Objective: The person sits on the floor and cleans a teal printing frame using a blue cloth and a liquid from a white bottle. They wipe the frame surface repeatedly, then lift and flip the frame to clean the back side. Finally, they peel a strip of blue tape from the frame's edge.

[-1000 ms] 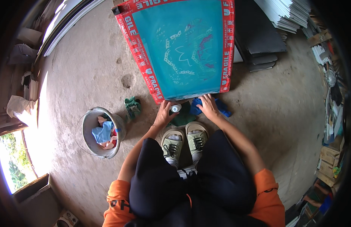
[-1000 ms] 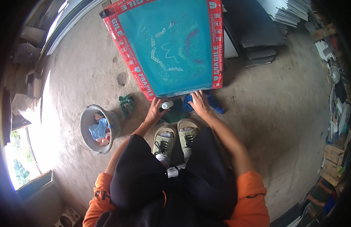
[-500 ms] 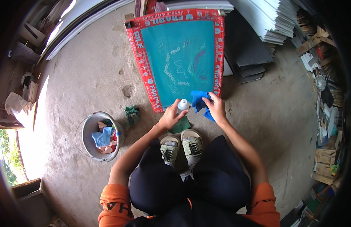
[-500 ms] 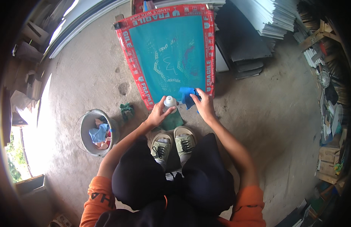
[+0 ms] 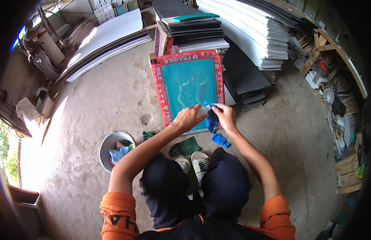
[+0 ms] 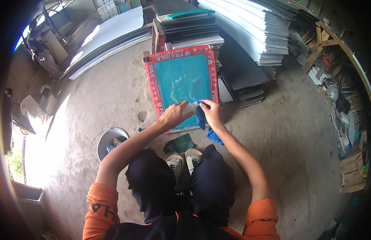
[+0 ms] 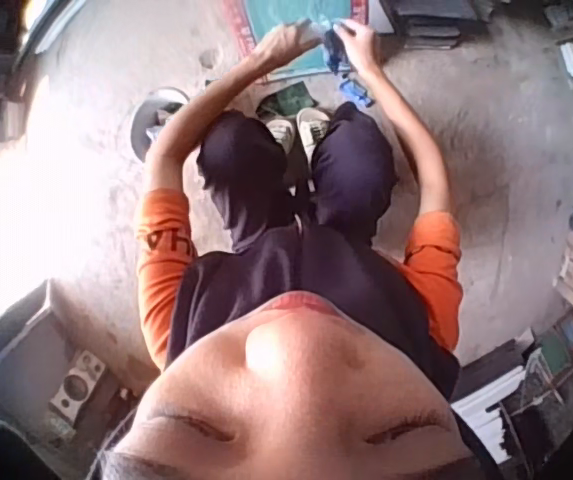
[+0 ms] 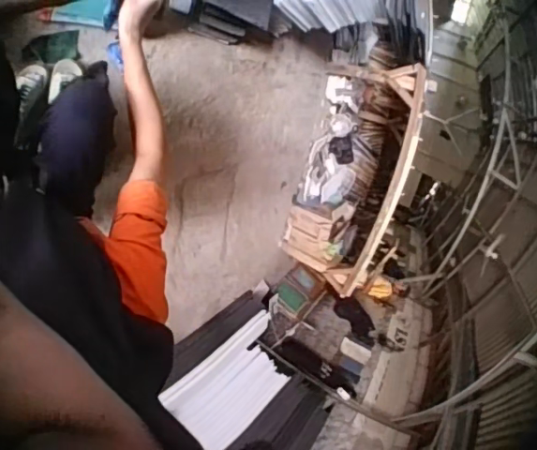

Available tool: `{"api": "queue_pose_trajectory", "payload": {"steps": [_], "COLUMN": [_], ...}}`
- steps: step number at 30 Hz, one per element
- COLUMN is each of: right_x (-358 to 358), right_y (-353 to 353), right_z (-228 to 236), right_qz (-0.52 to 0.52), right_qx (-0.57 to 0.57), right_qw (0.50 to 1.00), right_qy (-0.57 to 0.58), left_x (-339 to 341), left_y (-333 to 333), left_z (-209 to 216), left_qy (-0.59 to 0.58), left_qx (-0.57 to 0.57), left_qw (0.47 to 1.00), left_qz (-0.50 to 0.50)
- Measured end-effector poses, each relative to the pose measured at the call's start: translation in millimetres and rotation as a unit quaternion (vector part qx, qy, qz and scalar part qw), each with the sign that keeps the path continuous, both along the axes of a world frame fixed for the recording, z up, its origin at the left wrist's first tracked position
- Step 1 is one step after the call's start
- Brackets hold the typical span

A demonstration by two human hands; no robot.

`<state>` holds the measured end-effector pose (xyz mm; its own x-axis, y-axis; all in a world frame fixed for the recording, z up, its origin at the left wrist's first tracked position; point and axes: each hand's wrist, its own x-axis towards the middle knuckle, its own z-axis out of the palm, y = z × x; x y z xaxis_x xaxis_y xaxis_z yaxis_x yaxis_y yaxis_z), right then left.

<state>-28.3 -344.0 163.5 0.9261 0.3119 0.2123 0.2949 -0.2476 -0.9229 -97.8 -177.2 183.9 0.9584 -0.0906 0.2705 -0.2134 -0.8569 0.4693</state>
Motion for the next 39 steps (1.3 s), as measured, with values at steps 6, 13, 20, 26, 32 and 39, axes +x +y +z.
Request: {"api": "queue_pose_trajectory", "payload": {"steps": [6,13,20,26,32,39], "right_x": [-5.8,-13.0,4.6,10.6,7.6,13.2], "right_y": [2.4,6.2,-13.4,-10.7,3.8,11.4], "right_z": [-27.0,-31.6,-51.0,-107.0,-184.5,-223.8], "right_qz": [-0.008,-0.044,0.005,0.048,0.117,0.136], "right_qx": [0.024,0.035,0.084,0.019,-0.094,-0.121], "right_qw": [0.996,0.990,0.979,0.970,0.963,0.968], "right_qy": [0.089,0.127,0.186,0.237,0.225,0.175], "left_x": [-2.7,12.8,18.1,0.7,-9.9,-14.2], "left_y": [-4.9,-13.1,6.4,30.9,34.9,36.5], "left_z": [17.7,29.2,-33.2,-144.7,-225.2,-249.9], "left_qy": [0.065,0.164,0.137,0.110,0.132,0.139], "left_qx": [0.141,0.189,0.003,-0.128,-0.225,-0.216], "left_qw": [0.988,0.968,0.990,0.986,0.965,0.966], "left_qz": [-0.012,-0.032,-0.024,0.012,0.039,-0.008]}}
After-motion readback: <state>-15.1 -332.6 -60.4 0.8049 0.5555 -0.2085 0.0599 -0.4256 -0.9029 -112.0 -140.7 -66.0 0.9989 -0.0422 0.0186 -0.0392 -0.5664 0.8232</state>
